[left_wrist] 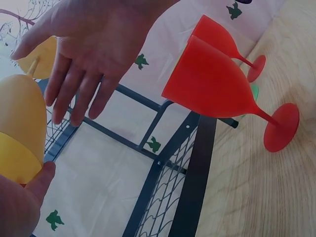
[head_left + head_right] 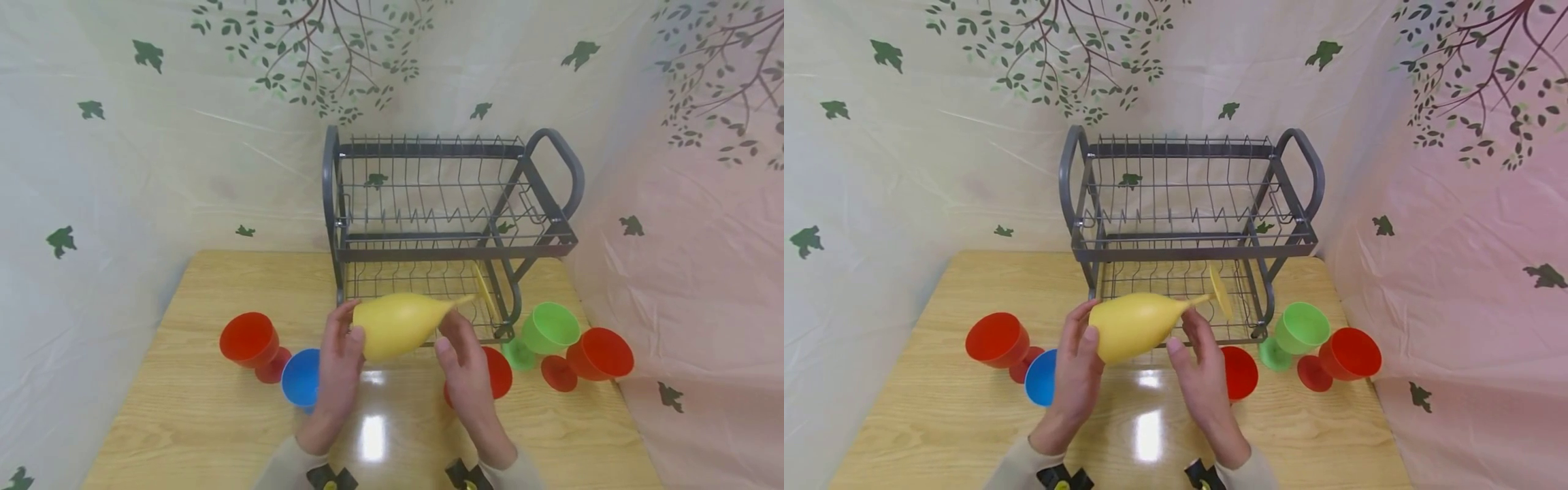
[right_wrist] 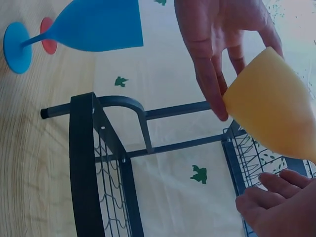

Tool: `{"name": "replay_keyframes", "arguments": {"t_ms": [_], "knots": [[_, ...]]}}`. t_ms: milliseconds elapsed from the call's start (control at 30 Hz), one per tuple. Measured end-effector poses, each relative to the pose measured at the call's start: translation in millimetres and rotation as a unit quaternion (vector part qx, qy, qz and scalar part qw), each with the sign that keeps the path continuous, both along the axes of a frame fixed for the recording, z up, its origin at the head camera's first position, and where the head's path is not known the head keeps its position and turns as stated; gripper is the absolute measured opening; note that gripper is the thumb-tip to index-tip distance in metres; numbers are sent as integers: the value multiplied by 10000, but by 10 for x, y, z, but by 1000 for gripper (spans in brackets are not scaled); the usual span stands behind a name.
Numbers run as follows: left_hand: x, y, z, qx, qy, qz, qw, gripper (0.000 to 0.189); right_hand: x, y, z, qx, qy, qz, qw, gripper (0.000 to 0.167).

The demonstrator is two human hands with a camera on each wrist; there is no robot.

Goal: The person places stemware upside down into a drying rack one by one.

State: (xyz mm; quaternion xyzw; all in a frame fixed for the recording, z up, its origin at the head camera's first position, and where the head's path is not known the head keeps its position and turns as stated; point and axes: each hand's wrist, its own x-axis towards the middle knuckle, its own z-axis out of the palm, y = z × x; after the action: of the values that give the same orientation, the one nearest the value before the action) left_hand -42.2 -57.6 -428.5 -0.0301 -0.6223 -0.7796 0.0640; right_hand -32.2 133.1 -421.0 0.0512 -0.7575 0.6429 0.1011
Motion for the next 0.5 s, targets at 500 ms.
{"name": "replay_keyframes", "arguments": {"t_ms": [500], "knots": [[-16, 121, -86, -95, -139, -16, 9999, 42, -75, -74, 34, -851, -264, 106, 9960, 47]]}}
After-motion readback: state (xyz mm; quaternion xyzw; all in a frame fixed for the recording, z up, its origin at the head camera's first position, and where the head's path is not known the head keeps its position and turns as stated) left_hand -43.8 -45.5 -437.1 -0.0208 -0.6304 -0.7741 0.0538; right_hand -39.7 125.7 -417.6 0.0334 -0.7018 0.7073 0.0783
